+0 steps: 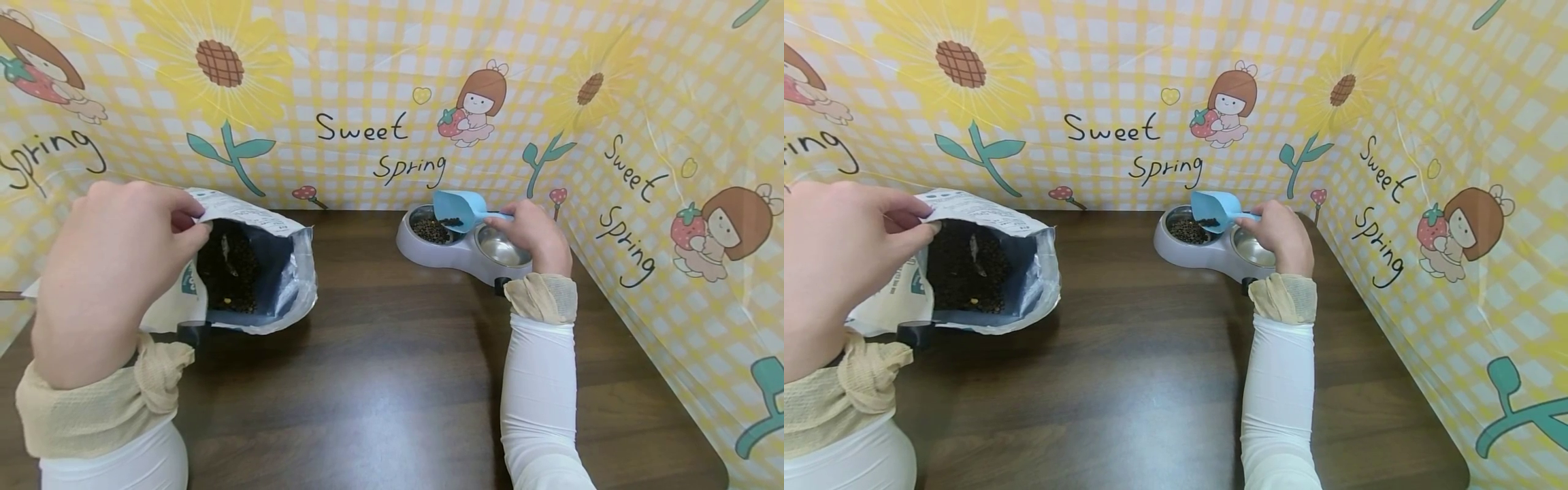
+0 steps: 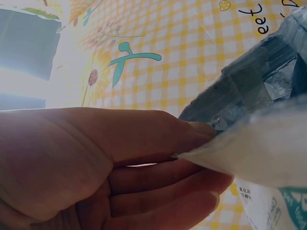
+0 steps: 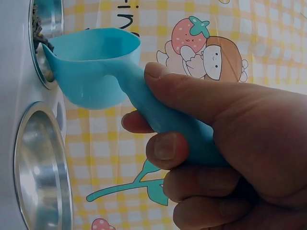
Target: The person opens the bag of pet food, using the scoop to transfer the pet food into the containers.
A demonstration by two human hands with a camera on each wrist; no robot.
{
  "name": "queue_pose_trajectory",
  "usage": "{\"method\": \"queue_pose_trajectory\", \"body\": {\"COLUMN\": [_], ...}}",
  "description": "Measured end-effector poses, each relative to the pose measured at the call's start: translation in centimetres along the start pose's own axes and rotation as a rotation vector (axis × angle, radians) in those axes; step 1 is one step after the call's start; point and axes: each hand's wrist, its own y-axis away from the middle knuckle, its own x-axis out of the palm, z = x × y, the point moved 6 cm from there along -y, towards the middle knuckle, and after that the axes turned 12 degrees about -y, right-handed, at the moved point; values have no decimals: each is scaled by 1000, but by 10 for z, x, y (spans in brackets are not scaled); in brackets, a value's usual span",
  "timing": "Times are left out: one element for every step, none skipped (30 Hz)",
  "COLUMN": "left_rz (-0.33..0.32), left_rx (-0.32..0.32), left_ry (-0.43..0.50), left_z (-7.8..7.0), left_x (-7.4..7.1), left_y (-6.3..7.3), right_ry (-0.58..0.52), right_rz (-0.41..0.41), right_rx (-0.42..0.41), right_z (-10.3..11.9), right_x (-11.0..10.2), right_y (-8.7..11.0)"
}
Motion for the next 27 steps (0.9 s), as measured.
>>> {"method": "queue_pose_trajectory", "body": {"left_rz": [2,2,4,9,8,8,9,10,12,12,12,13,13,13,13,12,12,13,14,14,13,13,13,10,9,9,8], "left_rx": [1,2,3,3,3,3,2,1,-1,-3,-4,-4,-4,-4,-4,-3,-3,-4,-4,-3,-3,-2,-2,-1,-1,-2,-3], "left_ry": [0,0,0,1,2,1,2,3,4,5,6,7,7,7,8,8,8,7,6,5,4,3,1,-1,-1,0,-1], "left_z": [-1,-1,-2,-2,-2,-2,-3,-2,-2,-2,-2,-2,-2,-2,-2,-2,-2,-2,-2,-2,-2,-2,-2,-2,-2,-2,-2], "left_x": [-1,-2,-2,-3,-3,-3,-3,-3,-3,-3,-3,-3,-3,-3,-3,-3,-3,-3,-3,-3,-3,-3,-3,-3,-3,-3,-2], "left_y": [0,0,0,1,1,1,0,0,0,0,0,0,0,0,1,1,1,1,1,1,1,0,0,0,0,0,0], "right_ry": [3,6,8,9,9,10,10,10,10,10,10,11,13,15,16,17,16,16,15,14,13,12,9,6,6,8,9], "right_rz": [1,2,0,-2,-6,-9,-14,-19,-27,-35,-43,-50,-57,-63,-69,-71,-72,-71,-70,-67,-63,-60,-57,-50,-39,-28,-11], "right_rx": [-3,-5,-7,-8,-7,-7,-8,-5,0,4,8,12,15,19,21,23,25,25,27,29,31,34,34,38,41,43,50], "right_z": [0,0,0,0,0,0,0,-1,-1,-1,-1,-1,-2,-2,-2,-2,-2,-2,-2,-3,-3,-3,-3,-3,-2,-2,-2], "right_x": [0,0,0,-1,-1,-1,-1,-1,-1,-2,-2,-3,-3,-3,-3,-4,-4,-4,-4,-3,-3,-3,-3,-3,-2,-2,-1], "right_y": [0,-1,0,0,-1,-1,0,0,0,0,0,1,1,1,2,2,2,2,2,2,2,2,2,2,2,2,2]}}
